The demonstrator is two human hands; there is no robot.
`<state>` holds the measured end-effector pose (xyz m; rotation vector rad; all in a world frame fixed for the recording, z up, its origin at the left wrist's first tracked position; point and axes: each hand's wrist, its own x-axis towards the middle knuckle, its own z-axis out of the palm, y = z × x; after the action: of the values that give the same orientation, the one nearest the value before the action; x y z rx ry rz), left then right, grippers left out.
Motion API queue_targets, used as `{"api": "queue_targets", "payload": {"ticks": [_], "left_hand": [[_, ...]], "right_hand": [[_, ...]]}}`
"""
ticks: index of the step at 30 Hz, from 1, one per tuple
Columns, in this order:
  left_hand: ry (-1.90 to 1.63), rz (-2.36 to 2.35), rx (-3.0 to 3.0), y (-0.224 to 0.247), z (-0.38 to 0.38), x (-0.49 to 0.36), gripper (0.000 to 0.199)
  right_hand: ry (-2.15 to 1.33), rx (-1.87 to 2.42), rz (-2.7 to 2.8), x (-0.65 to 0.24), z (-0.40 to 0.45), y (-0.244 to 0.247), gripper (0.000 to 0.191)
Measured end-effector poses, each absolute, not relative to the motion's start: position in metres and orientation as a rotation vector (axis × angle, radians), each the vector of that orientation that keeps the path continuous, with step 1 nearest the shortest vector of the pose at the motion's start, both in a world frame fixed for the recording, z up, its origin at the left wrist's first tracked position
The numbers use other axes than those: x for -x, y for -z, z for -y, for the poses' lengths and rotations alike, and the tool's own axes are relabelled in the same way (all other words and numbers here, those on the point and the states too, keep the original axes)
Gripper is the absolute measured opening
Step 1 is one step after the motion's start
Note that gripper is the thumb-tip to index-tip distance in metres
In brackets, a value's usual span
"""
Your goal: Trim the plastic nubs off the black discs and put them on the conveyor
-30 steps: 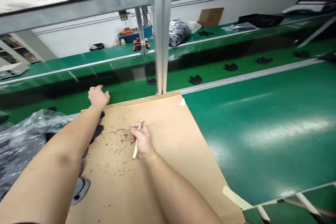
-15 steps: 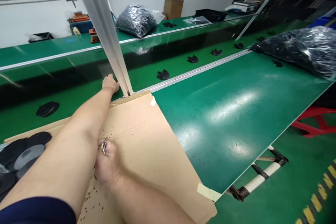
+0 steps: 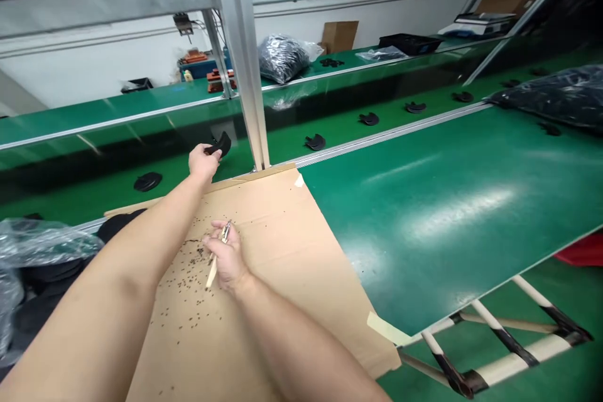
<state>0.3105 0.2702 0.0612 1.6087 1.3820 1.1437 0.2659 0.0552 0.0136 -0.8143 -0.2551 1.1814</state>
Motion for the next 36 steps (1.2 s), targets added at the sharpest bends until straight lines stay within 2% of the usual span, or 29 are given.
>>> {"api": "queue_targets", "payload": {"ticks": [2, 4, 11, 17, 20, 25, 30, 36], "left_hand": [[-1.281, -1.227, -1.519, -0.075, -0.249, -0.280, 0.023], [-1.365, -1.153, -1.444, -0.084, -0.225, -0.243, 0.025], [-1.323, -0.885, -0.889, -0.070, -0.122, -0.130, 0.034], [-1.410, -0.769, -0.679, -0.027, -0.084, -0.119, 0.039], [-1.414, -0.814, -0.606, -0.017, -0.086, -0.121, 0.043], [-1.304, -0.800, -0.535, -0.017, -0.090, -0.116, 0.033], [-1.255, -0.776, -0.492, -0.016, -0.091, -0.114, 0.032], [-1.237, -0.747, -0.455, -0.015, -0.091, -0.112, 0.037]], "right_hand": [[-1.182, 0.801, 0.319, -0.265, -0.051, -0.014, 0.057], [-1.176, 0.860, 0.427, -0.265, -0.047, -0.015, 0.067], [-0.908, 1.393, 0.956, -0.262, -0.029, -0.016, 0.051], [-0.760, 1.293, 1.216, -0.257, -0.022, -0.015, 0.037], [-0.622, 1.329, 1.299, -0.262, -0.024, -0.013, 0.040], [-0.373, 1.483, 1.499, -0.273, -0.025, -0.016, 0.042], [-0.350, 1.587, 1.712, -0.275, -0.020, -0.021, 0.063], [-0.150, 1.451, 1.829, -0.277, -0.022, -0.012, 0.052]]}}
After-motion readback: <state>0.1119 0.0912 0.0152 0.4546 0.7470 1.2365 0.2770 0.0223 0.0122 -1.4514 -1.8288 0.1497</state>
